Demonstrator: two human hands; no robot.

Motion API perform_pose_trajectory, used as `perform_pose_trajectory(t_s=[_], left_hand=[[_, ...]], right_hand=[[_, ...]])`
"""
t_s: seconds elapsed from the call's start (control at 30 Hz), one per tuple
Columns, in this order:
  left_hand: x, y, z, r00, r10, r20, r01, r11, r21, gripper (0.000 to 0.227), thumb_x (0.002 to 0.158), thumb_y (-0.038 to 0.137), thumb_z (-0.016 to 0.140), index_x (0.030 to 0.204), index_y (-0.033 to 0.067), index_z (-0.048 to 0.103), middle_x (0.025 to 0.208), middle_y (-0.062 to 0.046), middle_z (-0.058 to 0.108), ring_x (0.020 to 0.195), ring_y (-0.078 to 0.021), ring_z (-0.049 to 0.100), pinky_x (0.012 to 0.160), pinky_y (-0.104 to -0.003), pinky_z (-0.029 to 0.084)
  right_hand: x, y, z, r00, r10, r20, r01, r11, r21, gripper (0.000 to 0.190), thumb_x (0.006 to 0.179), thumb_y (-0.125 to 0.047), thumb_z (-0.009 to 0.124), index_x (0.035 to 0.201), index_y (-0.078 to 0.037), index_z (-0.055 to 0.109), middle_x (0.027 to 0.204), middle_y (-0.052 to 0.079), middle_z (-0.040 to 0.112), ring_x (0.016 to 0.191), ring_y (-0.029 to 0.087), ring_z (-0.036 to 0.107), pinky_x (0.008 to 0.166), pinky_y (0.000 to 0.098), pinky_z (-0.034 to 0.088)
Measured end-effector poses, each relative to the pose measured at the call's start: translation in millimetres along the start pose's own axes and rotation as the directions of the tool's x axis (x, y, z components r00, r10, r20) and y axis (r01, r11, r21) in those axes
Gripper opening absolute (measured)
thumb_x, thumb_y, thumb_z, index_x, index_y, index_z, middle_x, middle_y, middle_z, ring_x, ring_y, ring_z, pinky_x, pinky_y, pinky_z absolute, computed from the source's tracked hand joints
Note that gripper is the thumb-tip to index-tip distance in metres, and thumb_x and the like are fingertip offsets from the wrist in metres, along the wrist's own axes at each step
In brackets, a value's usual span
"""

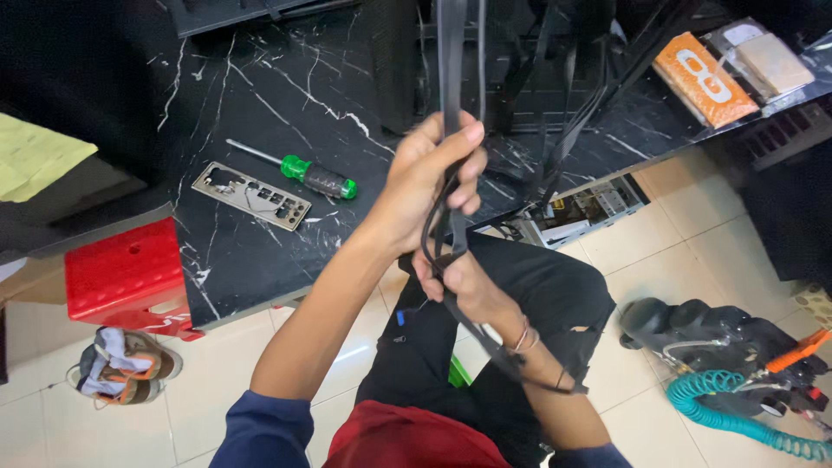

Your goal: The person organizes and secures black cables inside a computer case using zip ties. They then use a screwdriver to install a power supply unit into the case.

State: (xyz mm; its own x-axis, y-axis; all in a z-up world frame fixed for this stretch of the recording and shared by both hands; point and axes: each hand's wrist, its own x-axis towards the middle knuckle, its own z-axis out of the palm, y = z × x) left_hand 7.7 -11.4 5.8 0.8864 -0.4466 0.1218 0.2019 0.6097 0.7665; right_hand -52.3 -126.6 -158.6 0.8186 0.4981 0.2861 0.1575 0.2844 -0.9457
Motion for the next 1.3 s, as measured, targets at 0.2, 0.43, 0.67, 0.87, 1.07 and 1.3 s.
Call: perform_pose_trajectory(t_s=[0.2, 0.43, 0.67, 0.87, 1.07, 1.3], left_hand=[[-18, -23, -5, 0.994, -0.103, 0.026, 0.105, 0.991, -0.083, 0.038, 0.110, 0.032, 0.060, 0.081, 0.0105, 0.049, 0.052, 0.010, 0.025, 0.036, 0.0007, 0.026, 0.026, -0.019, 0.031], [-56, -17, -50, 0.982, -0.066, -0.174, 0.107, 0.965, 0.241, 0.038, 0.115, 0.032, 0.053, 0.084, 0.0107, 0.046, 0.051, 0.006, 0.031, 0.032, -0.0043, 0.033, 0.026, -0.026, 0.039], [-46, -30, -51, 0.938, 0.239, -0.249, -0.021, 0.759, 0.651, 0.034, 0.115, 0.024, 0.049, 0.085, 0.0103, 0.053, 0.053, 0.000, 0.046, 0.037, -0.0075, 0.047, 0.033, -0.024, 0.041], [-2, -18, -30, 0.872, 0.485, -0.064, -0.149, 0.388, 0.909, 0.022, 0.111, 0.027, 0.057, 0.109, 0.0052, 0.062, 0.083, -0.015, 0.064, 0.078, -0.0253, 0.064, 0.071, -0.040, 0.052], [13, -30, -34, 0.943, 0.296, -0.155, -0.045, 0.572, 0.819, 0.030, 0.112, 0.031, 0.051, 0.102, 0.0064, 0.063, 0.069, -0.005, 0.060, 0.052, -0.0124, 0.056, 0.050, -0.029, 0.047], [23, -36, -32, 0.872, 0.473, -0.125, -0.154, 0.507, 0.848, 0.070, 0.100, 0.020, 0.074, 0.148, 0.0043, 0.026, 0.125, -0.024, 0.064, 0.089, -0.0301, 0.077, 0.079, -0.044, 0.060]], right_hand=[[-19, -51, -1, 0.988, 0.005, -0.156, -0.067, 0.917, -0.393, 0.012, 0.094, -0.014, 0.081, 0.093, -0.004, 0.074, 0.060, 0.009, 0.070, 0.058, 0.015, 0.067, 0.056, 0.0283, 0.053], [1, -94, -34, 0.938, -0.085, -0.336, -0.067, 0.907, -0.415, 0.028, 0.093, -0.006, 0.079, 0.121, -0.003, 0.078, 0.109, 0.016, 0.082, 0.098, 0.026, 0.080, 0.093, 0.0427, 0.063], [75, -84, -76, 0.911, -0.404, -0.080, -0.027, 0.135, -0.991, 0.034, 0.096, -0.021, 0.079, 0.129, -0.019, 0.073, 0.126, 0.004, 0.067, 0.122, 0.029, 0.059, 0.100, 0.0493, 0.046], [107, -117, -113, 0.933, -0.357, 0.048, -0.019, -0.182, -0.983, 0.063, 0.088, -0.046, 0.091, 0.131, -0.010, 0.063, 0.118, 0.011, 0.055, 0.114, 0.032, 0.052, 0.091, 0.0509, 0.048], [107, -89, -138, 0.937, -0.347, 0.035, -0.030, -0.181, -0.983, 0.046, 0.087, -0.038, 0.087, 0.121, -0.012, 0.068, 0.116, 0.008, 0.057, 0.114, 0.031, 0.055, 0.099, 0.0552, 0.044], [88, -97, -123, 0.924, -0.379, -0.042, -0.074, -0.069, -0.995, 0.043, 0.078, -0.024, 0.082, 0.120, -0.019, 0.076, 0.114, 0.003, 0.069, 0.117, 0.026, 0.064, 0.106, 0.0551, 0.046]])
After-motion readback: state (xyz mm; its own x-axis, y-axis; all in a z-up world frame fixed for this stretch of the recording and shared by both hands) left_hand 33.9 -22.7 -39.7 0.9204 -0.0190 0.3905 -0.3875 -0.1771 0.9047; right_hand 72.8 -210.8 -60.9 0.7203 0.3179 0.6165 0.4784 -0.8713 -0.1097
